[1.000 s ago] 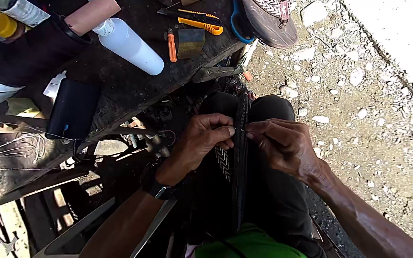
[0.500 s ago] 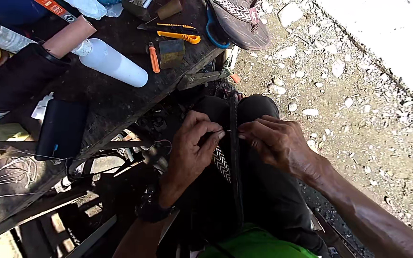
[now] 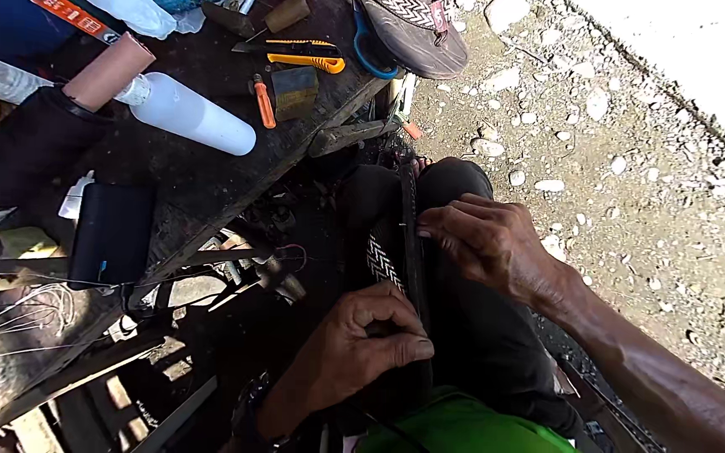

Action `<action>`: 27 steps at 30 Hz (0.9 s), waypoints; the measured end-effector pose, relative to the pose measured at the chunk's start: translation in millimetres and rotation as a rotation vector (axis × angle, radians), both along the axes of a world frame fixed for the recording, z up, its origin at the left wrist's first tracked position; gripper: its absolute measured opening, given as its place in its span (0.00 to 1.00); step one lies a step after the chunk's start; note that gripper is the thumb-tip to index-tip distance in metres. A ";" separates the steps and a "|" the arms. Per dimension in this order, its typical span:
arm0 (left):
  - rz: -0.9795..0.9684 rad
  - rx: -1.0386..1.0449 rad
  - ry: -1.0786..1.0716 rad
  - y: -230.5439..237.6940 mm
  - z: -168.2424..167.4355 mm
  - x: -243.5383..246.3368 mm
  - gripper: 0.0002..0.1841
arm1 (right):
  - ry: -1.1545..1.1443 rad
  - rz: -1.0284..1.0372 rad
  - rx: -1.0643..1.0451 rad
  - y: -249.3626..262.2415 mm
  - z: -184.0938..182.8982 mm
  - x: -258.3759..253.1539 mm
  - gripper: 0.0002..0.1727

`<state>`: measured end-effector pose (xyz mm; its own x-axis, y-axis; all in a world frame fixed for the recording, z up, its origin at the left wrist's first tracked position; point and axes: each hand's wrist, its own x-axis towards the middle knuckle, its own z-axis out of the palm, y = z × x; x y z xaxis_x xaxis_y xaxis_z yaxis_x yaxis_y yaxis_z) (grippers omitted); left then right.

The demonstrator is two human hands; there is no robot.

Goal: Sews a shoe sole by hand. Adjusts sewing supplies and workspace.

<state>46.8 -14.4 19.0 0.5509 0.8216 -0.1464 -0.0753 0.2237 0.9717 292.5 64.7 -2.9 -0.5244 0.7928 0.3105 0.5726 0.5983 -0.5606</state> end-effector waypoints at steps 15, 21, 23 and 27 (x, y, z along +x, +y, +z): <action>0.370 0.115 0.269 43.9 -4.8 12.3 0.20 | -0.040 -0.031 0.026 -3.4 1.3 -3.4 0.14; 0.371 0.219 0.258 40.7 -8.1 16.5 0.31 | -0.284 -0.062 0.037 -11.3 14.2 -16.9 0.11; 0.359 0.193 0.255 41.9 -6.9 17.6 0.32 | -0.295 -0.030 0.042 -8.9 10.8 -10.4 0.14; 0.399 0.163 0.230 43.9 -1.6 28.8 0.32 | -0.314 -0.119 0.035 -7.3 10.4 6.7 0.24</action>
